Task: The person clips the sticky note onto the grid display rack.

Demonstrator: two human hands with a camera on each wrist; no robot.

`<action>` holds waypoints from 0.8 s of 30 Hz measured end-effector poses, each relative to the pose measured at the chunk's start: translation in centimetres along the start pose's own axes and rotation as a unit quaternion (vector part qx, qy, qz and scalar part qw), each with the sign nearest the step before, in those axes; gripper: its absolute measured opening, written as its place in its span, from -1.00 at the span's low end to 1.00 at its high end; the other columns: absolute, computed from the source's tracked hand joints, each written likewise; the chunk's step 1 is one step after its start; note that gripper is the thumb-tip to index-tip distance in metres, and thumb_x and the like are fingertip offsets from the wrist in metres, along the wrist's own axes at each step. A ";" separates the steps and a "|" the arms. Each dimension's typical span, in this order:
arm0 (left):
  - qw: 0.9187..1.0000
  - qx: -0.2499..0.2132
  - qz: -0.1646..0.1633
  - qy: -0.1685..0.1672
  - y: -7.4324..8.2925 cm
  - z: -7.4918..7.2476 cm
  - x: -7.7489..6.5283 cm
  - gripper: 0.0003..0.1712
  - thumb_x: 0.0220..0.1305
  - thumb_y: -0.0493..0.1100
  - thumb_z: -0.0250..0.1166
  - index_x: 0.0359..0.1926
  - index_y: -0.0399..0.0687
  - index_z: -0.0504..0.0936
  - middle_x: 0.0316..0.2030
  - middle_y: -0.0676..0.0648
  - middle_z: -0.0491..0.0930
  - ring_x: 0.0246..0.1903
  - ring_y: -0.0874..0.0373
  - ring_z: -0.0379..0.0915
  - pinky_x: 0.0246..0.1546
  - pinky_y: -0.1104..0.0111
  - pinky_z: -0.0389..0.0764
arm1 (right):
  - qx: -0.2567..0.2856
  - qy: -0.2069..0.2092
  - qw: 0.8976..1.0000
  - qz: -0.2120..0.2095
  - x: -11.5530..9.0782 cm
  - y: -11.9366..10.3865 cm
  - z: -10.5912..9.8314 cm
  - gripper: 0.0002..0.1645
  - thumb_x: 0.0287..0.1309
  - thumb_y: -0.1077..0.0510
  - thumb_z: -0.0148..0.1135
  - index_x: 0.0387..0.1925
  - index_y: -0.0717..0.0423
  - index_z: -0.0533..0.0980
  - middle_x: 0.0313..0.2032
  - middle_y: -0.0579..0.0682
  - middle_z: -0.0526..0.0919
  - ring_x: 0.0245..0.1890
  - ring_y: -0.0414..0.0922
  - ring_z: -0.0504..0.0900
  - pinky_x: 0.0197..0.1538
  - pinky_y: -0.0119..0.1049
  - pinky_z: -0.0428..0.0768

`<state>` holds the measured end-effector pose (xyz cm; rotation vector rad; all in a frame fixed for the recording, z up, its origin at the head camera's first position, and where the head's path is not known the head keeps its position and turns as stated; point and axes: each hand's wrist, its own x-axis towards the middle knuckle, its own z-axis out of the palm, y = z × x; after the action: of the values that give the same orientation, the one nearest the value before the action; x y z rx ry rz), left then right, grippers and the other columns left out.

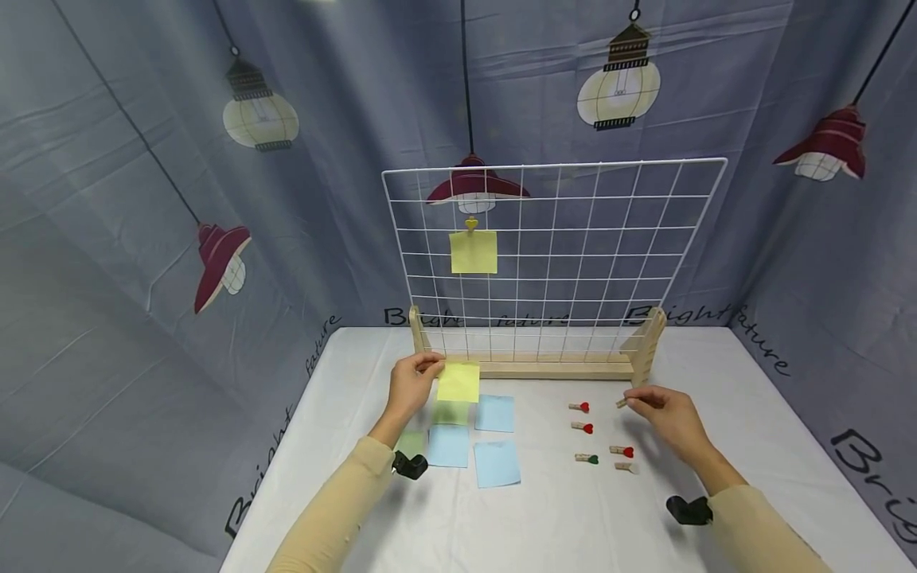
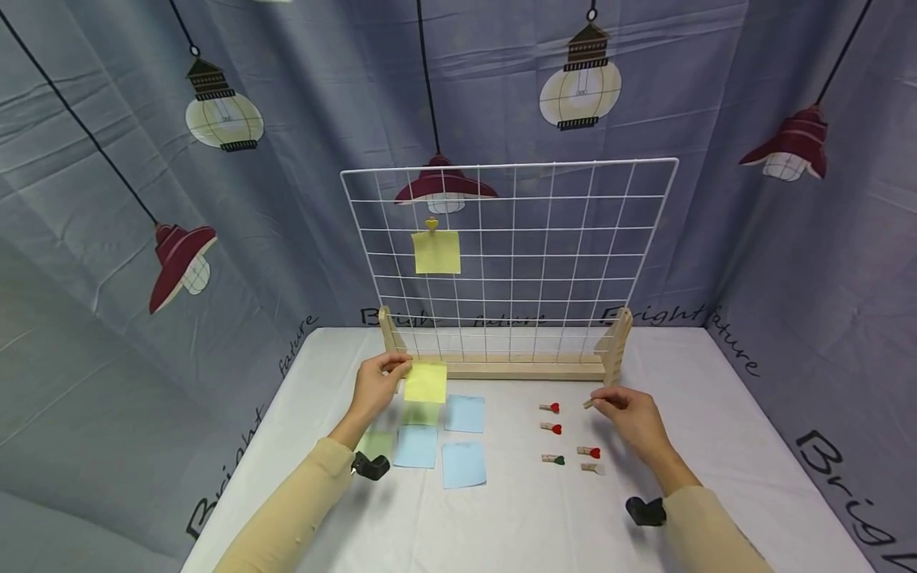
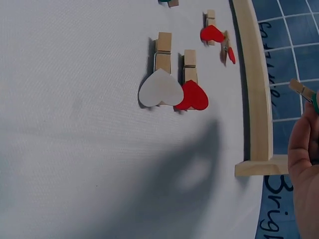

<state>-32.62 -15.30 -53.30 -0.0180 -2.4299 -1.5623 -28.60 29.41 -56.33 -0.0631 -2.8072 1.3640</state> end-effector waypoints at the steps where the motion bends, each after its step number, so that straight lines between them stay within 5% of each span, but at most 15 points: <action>1: 1.000 0.000 -0.002 -0.001 0.1 0.1 0.0 -0.88 0.35 -0.12 0.42 -0.15 0.03 0.83 -0.27 -0.01 0.78 -0.26 0.15 0.65 -0.21 0.25 0.63 | 0.001 0.000 1.000 -0.003 0.0 -0.1 -0.1 -0.65 0.46 0.14 0.24 0.15 0.22 0.63 0.08 0.21 0.70 0.04 0.01 0.61 0.02 -0.22 0.69; 12: 1.000 -0.002 -0.016 -0.011 0.9 0.4 0.3 -0.89 0.35 -0.12 0.42 -0.15 0.07 0.82 -0.28 -0.01 0.78 -0.27 0.15 0.65 -0.22 0.29 0.65 | 0.009 -0.010 1.000 -0.016 0.1 -1.9 -0.6 -0.67 0.47 0.16 0.22 0.14 0.22 0.63 0.03 0.19 0.75 0.12 0.11 0.61 0.10 -0.05 0.67; 24: 1.000 0.006 0.012 -0.015 1.3 1.0 0.4 -0.91 0.35 -0.13 0.42 -0.17 0.05 0.81 -0.30 0.00 0.76 -0.25 0.16 0.62 -0.24 0.29 0.57 | 0.029 -0.016 0.999 -0.006 0.9 -3.4 -1.0 -0.57 0.52 0.08 0.16 0.27 0.18 0.58 0.21 0.29 0.63 0.20 0.21 0.56 0.20 0.18 0.57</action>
<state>-33.06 -13.94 -52.45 -0.0686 -2.4523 -1.5475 -29.56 28.11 -53.01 -0.0238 -2.7878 1.4554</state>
